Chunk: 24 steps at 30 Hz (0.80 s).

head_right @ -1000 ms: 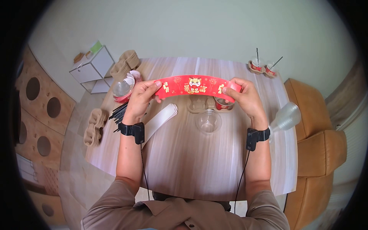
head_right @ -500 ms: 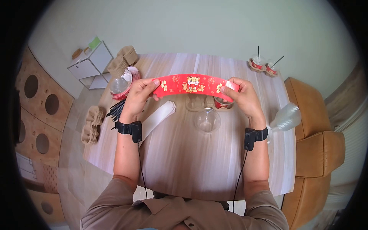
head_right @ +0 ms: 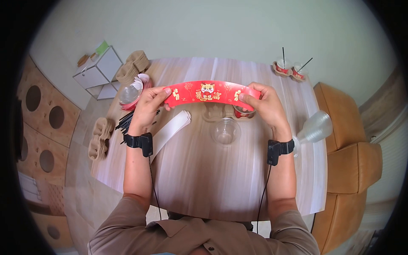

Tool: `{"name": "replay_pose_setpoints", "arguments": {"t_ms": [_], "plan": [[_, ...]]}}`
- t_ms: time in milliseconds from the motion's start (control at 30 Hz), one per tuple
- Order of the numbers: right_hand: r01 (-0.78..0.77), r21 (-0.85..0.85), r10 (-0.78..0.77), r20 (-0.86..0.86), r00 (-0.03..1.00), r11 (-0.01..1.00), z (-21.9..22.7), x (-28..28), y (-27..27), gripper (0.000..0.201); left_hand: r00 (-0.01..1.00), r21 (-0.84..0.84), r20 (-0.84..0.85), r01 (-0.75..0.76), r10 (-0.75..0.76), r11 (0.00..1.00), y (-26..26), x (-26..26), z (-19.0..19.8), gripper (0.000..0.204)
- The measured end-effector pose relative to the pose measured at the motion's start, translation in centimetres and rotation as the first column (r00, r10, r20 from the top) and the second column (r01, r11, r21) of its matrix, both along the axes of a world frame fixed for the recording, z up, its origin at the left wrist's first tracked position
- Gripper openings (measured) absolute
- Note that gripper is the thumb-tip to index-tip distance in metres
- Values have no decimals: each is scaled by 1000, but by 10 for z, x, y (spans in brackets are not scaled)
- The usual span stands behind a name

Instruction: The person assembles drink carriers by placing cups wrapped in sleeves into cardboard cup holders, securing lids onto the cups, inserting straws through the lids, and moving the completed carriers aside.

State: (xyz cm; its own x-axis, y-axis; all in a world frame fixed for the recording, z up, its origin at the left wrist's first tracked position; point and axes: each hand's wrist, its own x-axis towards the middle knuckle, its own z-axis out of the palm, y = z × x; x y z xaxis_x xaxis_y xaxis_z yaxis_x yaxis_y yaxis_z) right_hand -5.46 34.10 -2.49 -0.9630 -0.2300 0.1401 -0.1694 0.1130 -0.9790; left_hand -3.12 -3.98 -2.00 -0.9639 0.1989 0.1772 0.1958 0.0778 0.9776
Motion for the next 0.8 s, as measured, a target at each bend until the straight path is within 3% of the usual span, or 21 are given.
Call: {"name": "replay_pose_setpoints", "arguments": {"t_ms": [633, 800], "plan": [[-27, 40, 27, -4, 1000, 999, 8, 6, 1, 13, 1000, -29, 20, 3, -3, 1000, -10, -4, -6, 35], [-60, 13, 59, 70, 996, 998, 11, 9, -1, 12, 999, -38, 41, -10, 12, 999, -16, -4, -6, 35]]}}
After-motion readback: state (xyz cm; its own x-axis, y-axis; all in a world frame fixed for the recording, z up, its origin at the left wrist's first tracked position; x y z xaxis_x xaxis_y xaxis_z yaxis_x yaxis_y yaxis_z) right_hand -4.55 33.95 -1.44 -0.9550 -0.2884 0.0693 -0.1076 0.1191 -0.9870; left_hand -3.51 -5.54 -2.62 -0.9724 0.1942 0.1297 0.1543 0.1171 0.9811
